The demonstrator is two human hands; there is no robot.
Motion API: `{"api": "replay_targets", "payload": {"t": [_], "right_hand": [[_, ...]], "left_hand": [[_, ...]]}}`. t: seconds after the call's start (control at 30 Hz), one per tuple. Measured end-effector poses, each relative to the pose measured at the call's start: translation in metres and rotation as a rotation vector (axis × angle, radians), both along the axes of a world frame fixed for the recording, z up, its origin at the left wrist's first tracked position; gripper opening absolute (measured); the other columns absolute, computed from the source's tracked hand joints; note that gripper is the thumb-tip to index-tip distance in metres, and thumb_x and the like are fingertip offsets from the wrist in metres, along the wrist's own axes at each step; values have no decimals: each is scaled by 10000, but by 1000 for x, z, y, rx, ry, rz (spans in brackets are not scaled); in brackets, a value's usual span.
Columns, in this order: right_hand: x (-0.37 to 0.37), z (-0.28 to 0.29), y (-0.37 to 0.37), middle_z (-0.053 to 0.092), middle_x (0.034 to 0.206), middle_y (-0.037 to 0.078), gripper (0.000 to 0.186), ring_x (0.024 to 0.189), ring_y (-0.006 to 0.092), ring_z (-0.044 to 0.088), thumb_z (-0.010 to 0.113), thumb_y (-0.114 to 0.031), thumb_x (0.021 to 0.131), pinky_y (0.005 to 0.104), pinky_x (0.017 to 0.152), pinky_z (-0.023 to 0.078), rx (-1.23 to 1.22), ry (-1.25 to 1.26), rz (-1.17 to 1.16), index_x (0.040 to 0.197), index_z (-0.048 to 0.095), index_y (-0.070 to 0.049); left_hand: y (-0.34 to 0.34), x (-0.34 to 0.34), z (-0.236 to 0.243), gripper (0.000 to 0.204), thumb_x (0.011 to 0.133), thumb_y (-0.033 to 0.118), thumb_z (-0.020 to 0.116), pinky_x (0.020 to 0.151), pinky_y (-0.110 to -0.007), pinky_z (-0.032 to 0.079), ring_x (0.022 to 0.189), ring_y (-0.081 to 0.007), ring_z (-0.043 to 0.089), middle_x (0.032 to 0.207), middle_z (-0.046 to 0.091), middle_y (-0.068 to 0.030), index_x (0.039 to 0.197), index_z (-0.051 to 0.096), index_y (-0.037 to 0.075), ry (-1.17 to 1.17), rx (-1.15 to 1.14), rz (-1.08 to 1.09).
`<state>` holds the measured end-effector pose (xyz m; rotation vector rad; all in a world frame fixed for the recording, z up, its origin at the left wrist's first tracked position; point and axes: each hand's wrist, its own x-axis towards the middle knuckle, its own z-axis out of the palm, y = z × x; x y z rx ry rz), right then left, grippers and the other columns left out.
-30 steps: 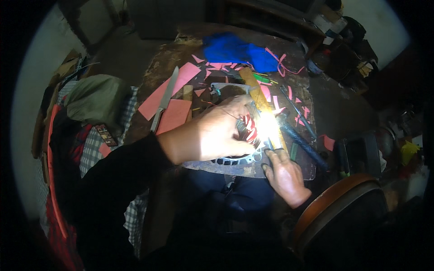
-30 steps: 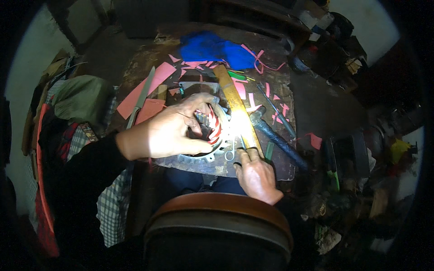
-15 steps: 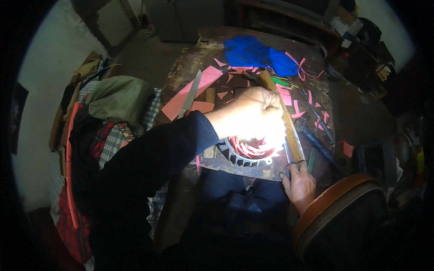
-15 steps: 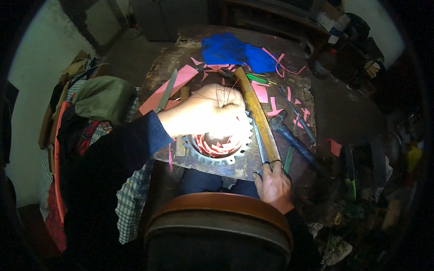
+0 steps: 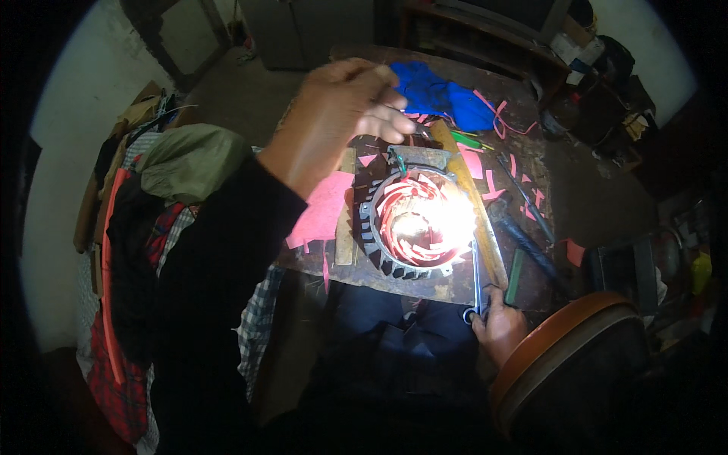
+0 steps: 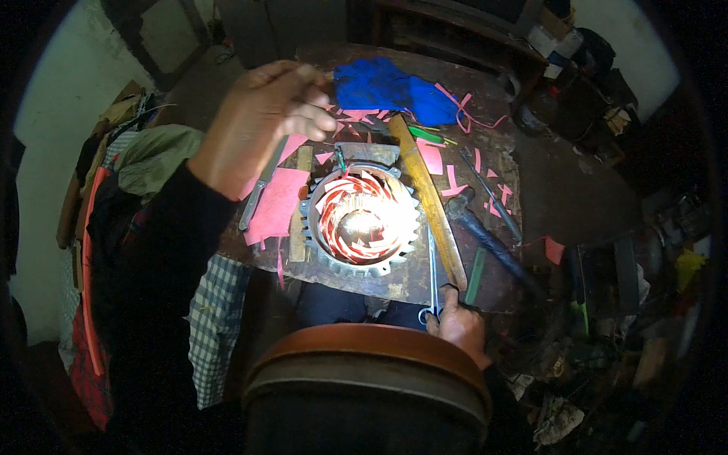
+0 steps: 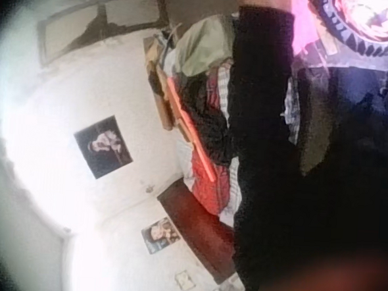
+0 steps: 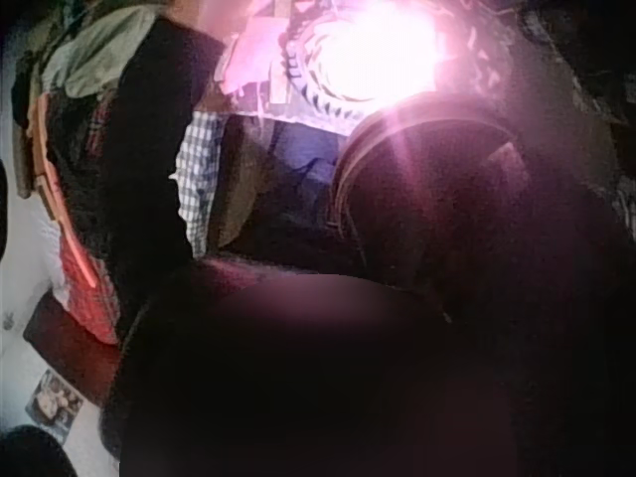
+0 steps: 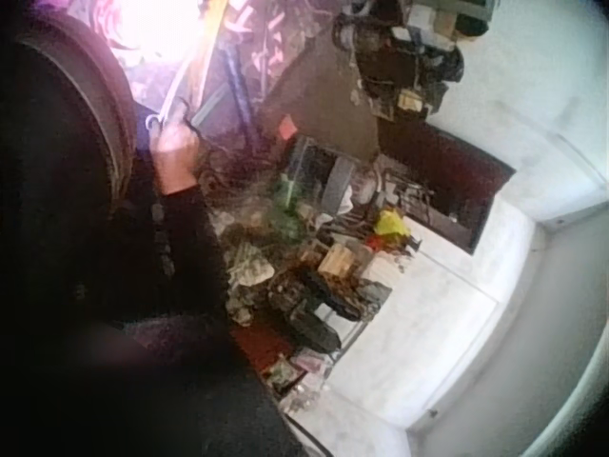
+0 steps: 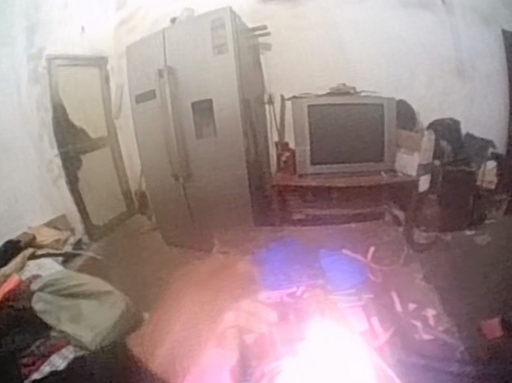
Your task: The person holds a circular electrical component with red windings and uses a soldering iron to apply heat to the wire connections. They repeatedly reposition the component and apply solder to different points on the assembly.
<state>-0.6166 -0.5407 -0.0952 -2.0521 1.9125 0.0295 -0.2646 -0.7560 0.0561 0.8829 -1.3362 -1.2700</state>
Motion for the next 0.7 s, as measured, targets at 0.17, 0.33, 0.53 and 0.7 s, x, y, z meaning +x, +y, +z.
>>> {"api": "replay_targets", "payload": {"t": [0.17,0.33,0.53,0.7], "right_hand": [[-65,-21,2,720,722,185,424,730,396,781,880,-176,919,499,719,627,130,-207,42,1253,696,10],[-126,10,-16,776,875,175,263,774,312,794,852,-153,962,448,737,620,683,-459,-9,1112,733,26],[-105,110,-20,783,946,110,262,914,165,768,822,-77,989,350,813,620,372,-607,-96,1191,677,5],[-65,95,-60,743,1002,103,312,964,175,761,782,-116,1010,347,877,612,85,-845,-174,1248,631,17]], "left_hand": [[12,63,2,308,1181,292,666,822,-380,655,949,-236,798,1105,758,-116,1313,685,14,157,-117,8],[59,130,-6,331,1163,320,687,887,-368,603,1066,-217,750,1160,735,-81,1333,679,37,177,-144,450],[135,87,-81,340,1166,252,616,1079,-391,576,1194,-228,745,1295,726,-120,1414,621,18,-203,1,407],[137,21,-116,561,1152,282,630,1286,-457,422,1481,-313,587,1567,607,-205,1609,489,-12,-470,-81,278]]}}
